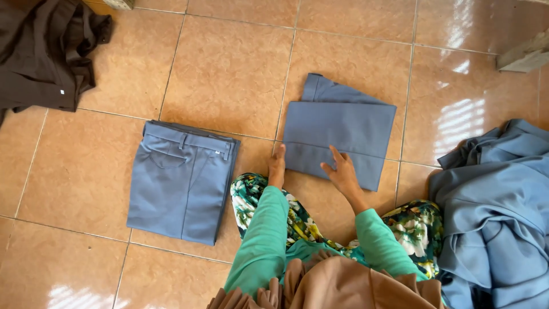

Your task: The person is sitting on the floor and folding several pairs of grey pants into neat rectangular shapes.

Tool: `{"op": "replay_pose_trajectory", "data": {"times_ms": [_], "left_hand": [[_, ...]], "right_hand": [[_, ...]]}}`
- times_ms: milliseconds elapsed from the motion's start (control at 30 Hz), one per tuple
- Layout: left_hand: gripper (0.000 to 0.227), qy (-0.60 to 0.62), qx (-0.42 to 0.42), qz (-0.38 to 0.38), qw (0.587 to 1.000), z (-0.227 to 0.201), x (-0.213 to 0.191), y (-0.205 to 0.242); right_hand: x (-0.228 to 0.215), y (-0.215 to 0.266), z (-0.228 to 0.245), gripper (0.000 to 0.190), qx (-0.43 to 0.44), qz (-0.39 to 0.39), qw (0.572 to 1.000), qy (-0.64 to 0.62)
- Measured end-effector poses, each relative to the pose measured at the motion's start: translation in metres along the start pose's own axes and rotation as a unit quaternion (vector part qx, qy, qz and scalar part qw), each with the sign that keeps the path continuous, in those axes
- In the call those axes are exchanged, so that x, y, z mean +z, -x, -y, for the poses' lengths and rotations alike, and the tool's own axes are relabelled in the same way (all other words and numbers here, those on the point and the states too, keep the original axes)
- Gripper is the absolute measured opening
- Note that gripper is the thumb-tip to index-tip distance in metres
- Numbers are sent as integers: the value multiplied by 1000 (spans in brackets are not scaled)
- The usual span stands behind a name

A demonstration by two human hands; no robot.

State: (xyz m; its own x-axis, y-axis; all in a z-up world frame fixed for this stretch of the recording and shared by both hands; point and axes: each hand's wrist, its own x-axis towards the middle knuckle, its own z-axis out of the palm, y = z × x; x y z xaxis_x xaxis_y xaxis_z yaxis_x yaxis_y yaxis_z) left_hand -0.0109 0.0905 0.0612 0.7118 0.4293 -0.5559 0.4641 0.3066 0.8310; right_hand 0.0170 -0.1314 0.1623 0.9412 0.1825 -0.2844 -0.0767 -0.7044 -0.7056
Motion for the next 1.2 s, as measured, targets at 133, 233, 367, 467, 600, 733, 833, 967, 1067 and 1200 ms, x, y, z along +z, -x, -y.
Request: {"op": "replay_pose_trajectory", "data": {"times_ms": [133, 233, 367, 467, 600, 733, 833, 967, 1067, 1200], "left_hand": [[85, -98, -16, -2, 995, 4, 12, -10], [102, -61, -104, 70, 990, 15, 15, -8], [112, 70, -212, 170, 960, 14, 31, 31], [80, 258, -204, 125, 936, 75, 34, 42], [50, 309, -122, 45, 942, 57, 28, 119], [36, 203, 79, 61, 974, -14, 32, 167], [44, 126, 237, 109, 957, -94, 59, 181], [31, -69, 424, 160, 889, -175, 117, 185], [26, -160, 427, 237, 858, -142, 155, 151], [45, -304, 365, 277, 835, -21, 144, 105]], "right_hand": [[-7, 24, -38, 85, 51, 62, 981, 175], [-9, 42, -62, 101, 49, 84, 961, 260], [-11, 61, -80, 109, 41, 76, 954, 288], [-18, 78, -86, 94, 24, 32, 964, 263], [-5, 85, -118, 88, -5, -7, 954, 300], [20, 78, -154, 67, -98, -70, 972, 204], [-8, 86, -76, 16, -48, -87, 991, -92], [-53, 110, -1, 12, 133, -68, 852, -502], [8, 72, -110, 69, 270, -26, 814, -514], [9, 73, -133, 103, 355, -7, 789, -501]]}}
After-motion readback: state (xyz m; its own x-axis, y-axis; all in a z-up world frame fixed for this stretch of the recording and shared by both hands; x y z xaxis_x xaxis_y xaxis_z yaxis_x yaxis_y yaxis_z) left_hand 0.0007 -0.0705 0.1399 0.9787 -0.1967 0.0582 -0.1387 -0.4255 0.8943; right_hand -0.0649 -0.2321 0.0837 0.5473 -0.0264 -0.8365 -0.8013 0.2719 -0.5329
